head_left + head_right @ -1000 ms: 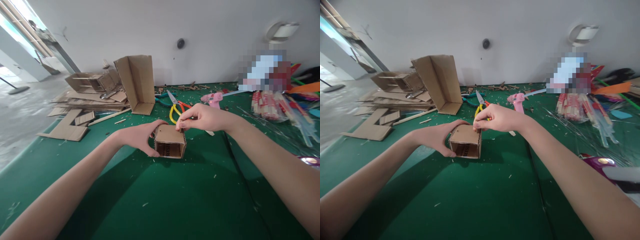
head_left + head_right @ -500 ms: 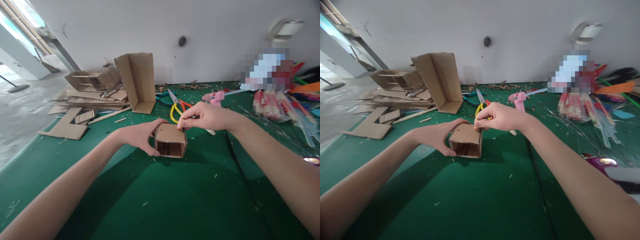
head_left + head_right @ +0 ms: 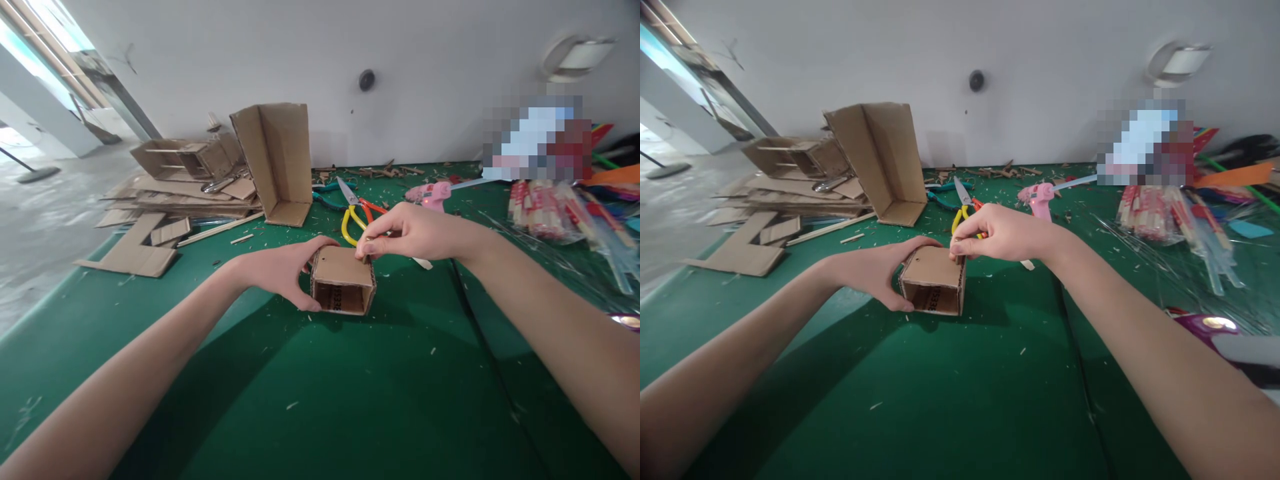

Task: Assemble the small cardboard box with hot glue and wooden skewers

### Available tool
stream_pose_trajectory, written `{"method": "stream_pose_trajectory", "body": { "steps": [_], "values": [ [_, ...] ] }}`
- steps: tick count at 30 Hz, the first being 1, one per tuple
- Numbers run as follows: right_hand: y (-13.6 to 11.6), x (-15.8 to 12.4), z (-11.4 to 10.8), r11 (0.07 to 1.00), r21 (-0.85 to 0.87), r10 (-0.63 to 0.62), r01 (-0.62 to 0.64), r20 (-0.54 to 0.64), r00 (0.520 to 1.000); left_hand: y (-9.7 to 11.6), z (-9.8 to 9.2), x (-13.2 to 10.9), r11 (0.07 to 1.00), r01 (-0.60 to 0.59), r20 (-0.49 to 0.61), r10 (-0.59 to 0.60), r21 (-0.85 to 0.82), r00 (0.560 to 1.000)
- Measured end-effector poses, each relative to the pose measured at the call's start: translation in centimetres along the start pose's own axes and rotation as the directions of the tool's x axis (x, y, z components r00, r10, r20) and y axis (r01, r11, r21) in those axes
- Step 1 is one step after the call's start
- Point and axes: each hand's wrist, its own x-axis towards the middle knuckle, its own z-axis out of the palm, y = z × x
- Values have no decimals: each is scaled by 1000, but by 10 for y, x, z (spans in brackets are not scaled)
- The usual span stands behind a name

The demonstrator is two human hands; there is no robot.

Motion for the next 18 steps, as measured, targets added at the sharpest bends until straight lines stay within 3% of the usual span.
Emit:
{"method": "stream_pose_trajectory", "body": {
  "steps": [18],
  "values": [
    [1, 0, 1, 1000, 6, -13, 13, -3, 1000, 0, 1, 1, 1000, 4, -6, -4, -8, 1000]
  ]
}}
